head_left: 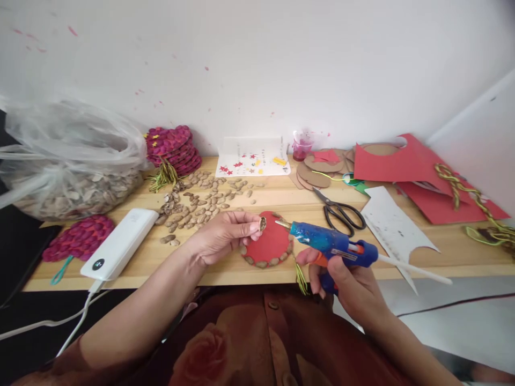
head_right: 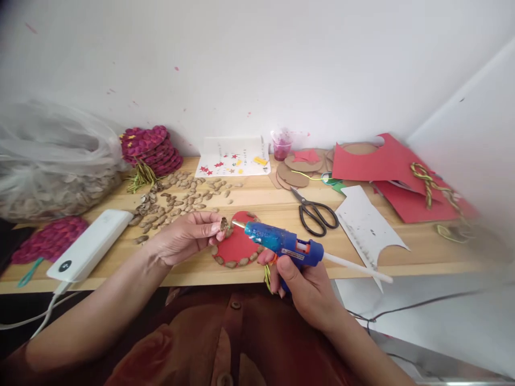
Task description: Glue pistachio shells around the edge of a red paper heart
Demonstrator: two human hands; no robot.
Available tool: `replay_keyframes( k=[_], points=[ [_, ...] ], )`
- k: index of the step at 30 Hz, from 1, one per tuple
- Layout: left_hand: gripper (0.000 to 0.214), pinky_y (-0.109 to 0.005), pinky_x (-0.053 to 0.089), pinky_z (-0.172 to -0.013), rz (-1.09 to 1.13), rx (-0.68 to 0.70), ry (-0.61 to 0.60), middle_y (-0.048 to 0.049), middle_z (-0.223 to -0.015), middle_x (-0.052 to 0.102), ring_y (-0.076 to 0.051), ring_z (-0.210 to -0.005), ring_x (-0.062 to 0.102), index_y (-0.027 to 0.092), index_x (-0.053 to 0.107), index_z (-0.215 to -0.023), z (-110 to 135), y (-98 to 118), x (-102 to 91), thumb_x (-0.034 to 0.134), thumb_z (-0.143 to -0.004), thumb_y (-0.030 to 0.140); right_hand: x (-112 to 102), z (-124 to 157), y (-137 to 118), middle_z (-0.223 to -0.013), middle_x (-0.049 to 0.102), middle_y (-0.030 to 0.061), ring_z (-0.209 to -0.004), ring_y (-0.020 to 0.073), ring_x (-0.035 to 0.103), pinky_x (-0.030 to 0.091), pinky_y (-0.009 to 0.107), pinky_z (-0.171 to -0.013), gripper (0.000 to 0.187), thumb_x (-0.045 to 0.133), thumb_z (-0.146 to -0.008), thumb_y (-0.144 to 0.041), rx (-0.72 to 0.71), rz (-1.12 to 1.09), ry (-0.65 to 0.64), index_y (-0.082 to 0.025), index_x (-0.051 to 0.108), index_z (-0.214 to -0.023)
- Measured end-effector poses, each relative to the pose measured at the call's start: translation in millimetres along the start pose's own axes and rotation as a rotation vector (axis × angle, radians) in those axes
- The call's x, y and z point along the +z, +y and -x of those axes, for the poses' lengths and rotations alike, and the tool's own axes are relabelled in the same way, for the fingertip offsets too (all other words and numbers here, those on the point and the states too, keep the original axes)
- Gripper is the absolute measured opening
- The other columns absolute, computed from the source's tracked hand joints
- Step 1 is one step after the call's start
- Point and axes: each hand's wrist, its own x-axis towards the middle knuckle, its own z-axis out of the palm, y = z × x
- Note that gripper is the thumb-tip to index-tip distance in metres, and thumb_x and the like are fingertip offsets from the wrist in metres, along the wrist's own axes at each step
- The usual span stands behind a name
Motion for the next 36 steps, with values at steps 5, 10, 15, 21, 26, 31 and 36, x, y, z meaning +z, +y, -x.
replay_keyframes(
  k=[5,10,15,21,26,31,36],
  points=[
    [0.042,-0.018,0.038,-0.054,-0.065,0.004,0.001,-0.0031,-0.067,0.07,-0.007,-0.058,0.056,0.013,0.078,-0.077,1.2,-1.4,8.6,0.099,-0.053,0.04,-2.1,10.0,0.7,-0.069,0.063,0.0013,-0.053,0.0137,0.054,0.043,0.027,-0.047,0.032,0.049,-0.103,-0.048,-0.02,0.149,0.019,-0.022,0.066,-0.104],
    [0.038,-0.019,0.04,-0.057,-0.071,0.024,-0.018,-0.0021,-0.069,0.07,-0.008,-0.06,0.056,0.014,0.079,-0.079,3.9,-4.2,10.0,0.098,-0.056,0.038,-3.2,13.9,5.8,-0.068,0.062,0.0011,-0.056,0.0155,0.056,0.046,0.028,-0.049,0.03,0.049,-0.104,-0.046,-0.043,0.238,0.026,-0.021,0.065,-0.105],
    [0.037,-0.02,0.04,-0.058,-0.064,0.019,-0.016,-0.002,-0.071,0.07,-0.009,-0.062,0.056,0.015,0.079,-0.08,5.8,-5.9,9.3,0.097,-0.057,0.037,-1.2,15.5,3.4,-0.069,0.064,0.003,-0.058,0.017,0.058,0.048,0.029,-0.048,0.032,0.054,-0.1,-0.049,-0.025,0.246,0.059,-0.021,0.069,-0.1],
    [0.036,-0.021,0.041,-0.059,-0.058,0.023,-0.031,-0.002,-0.071,0.07,-0.009,-0.06,0.056,0.015,0.079,-0.081,6.1,-7.5,8.7,0.097,-0.059,0.036,-1.7,16.4,4.7,-0.076,0.067,0.004,-0.062,0.017,0.06,0.048,0.029,-0.052,0.029,0.049,-0.103,-0.045,-0.036,0.297,0.037,-0.022,0.067,-0.101],
    [0.037,-0.021,0.04,-0.058,-0.071,0.019,-0.029,-0.0022,-0.07,0.07,-0.009,-0.06,0.056,0.015,0.079,-0.082,5.9,-8.6,8.1,0.097,-0.058,0.037,-1.9,16.5,5.1,-0.071,0.064,0.0016,-0.062,0.0163,0.059,0.046,0.028,-0.053,0.028,0.047,-0.105,-0.043,-0.04,0.327,0.021,-0.024,0.067,-0.101],
    [0.038,-0.021,0.039,-0.056,-0.079,0.021,-0.024,-0.0023,-0.07,0.07,-0.009,-0.06,0.056,0.015,0.079,-0.081,5.8,-9.1,7.8,0.097,-0.058,0.039,-1.8,16.5,4.0,-0.072,0.065,0.0016,-0.06,0.0156,0.059,0.045,0.028,-0.053,0.028,0.047,-0.105,-0.042,-0.039,0.351,0.024,-0.023,0.067,-0.102],
    [0.038,-0.021,0.039,-0.056,-0.079,0.025,-0.014,-0.0023,-0.068,0.07,-0.009,-0.06,0.056,0.015,0.08,-0.081,6.4,-8.9,8.6,0.097,-0.057,0.039,-2.6,16.8,4.1,-0.069,0.063,0.0014,-0.061,0.0163,0.06,0.045,0.029,-0.053,0.03,0.047,-0.105,-0.042,-0.024,0.374,0.019,-0.021,0.068,-0.1]
  ],
)
